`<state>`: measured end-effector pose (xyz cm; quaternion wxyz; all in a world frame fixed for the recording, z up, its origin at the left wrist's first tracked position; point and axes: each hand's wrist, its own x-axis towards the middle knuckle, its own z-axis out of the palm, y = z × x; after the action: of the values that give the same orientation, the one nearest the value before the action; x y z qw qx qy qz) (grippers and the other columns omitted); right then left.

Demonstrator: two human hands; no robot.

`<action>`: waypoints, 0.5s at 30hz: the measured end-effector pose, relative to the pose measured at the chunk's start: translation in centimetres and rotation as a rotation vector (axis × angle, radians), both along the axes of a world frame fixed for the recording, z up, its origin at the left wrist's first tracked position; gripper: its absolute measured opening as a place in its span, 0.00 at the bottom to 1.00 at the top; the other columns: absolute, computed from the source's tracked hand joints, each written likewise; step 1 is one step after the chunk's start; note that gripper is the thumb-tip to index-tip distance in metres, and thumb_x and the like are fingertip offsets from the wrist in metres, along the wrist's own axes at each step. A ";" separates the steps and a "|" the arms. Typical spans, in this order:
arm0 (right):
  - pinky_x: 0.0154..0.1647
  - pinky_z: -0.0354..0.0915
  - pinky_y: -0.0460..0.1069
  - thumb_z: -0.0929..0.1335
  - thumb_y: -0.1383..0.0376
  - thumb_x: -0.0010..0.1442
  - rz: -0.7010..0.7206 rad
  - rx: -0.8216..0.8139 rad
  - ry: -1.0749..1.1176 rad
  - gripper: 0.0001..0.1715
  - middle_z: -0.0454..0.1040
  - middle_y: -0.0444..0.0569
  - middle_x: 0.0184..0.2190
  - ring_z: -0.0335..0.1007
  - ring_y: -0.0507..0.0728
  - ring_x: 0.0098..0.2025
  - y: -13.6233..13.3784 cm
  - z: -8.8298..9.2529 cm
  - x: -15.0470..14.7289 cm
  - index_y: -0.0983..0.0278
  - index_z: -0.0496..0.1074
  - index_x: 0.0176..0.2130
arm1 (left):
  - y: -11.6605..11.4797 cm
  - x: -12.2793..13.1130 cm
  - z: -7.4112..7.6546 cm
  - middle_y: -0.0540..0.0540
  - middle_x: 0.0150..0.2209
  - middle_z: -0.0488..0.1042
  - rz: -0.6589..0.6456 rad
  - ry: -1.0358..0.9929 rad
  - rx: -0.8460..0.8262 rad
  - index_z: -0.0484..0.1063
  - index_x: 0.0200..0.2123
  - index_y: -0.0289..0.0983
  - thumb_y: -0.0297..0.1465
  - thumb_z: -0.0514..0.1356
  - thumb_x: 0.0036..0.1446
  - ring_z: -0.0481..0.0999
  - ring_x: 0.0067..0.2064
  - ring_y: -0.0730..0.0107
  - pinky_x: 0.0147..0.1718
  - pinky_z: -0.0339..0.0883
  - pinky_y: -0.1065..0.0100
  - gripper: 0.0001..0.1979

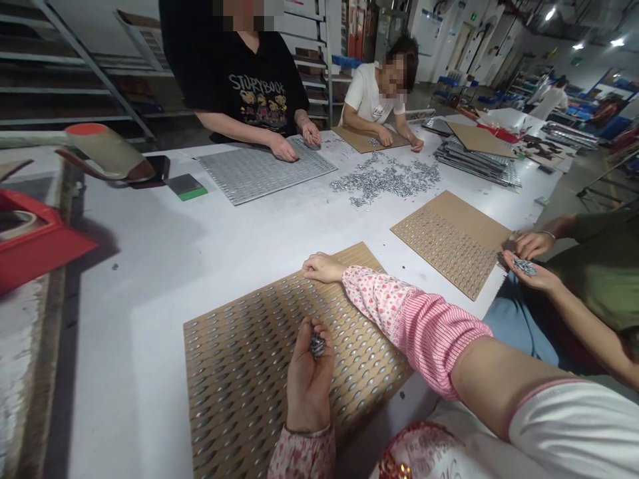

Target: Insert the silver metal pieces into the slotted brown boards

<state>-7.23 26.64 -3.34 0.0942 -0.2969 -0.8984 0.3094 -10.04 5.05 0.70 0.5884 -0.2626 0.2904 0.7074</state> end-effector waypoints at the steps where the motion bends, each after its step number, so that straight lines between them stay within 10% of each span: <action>1: 0.44 0.56 0.46 0.69 0.72 0.56 -0.019 -0.004 -0.012 0.04 0.71 0.45 0.28 0.64 0.51 0.36 0.0 0.1 -0.2 0.67 0.74 0.29 | 0.0 0.0 0.0 0.50 0.30 0.71 0.000 0.012 0.001 0.73 0.36 0.31 0.19 0.52 0.63 0.72 0.29 0.82 0.28 0.70 0.81 0.10; 9: 0.37 0.60 0.45 0.68 0.68 0.58 -0.153 -0.152 0.074 0.05 0.72 0.45 0.29 0.65 0.50 0.31 -1.6 0.7 0.1 0.69 0.74 0.33 | 0.2 -0.2 -0.2 0.51 0.27 0.69 0.029 -0.043 0.013 0.71 0.30 0.32 0.24 0.52 0.65 0.69 0.24 0.85 0.22 0.65 0.83 0.12; 15: 0.38 0.65 0.45 0.74 0.56 0.50 0.242 -0.769 0.238 0.20 0.76 0.46 0.33 0.71 0.50 0.35 -6.3 3.4 3.5 0.68 0.74 0.39 | 0.4 -0.2 -0.1 0.51 0.28 0.72 0.058 0.023 0.019 0.73 0.32 0.33 0.24 0.52 0.65 0.70 0.25 0.85 0.23 0.67 0.84 0.12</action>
<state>-3.77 20.39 0.08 0.0426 -0.1652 -0.7289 0.6631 -10.24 5.40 0.64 0.5669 -0.2573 0.2826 0.7298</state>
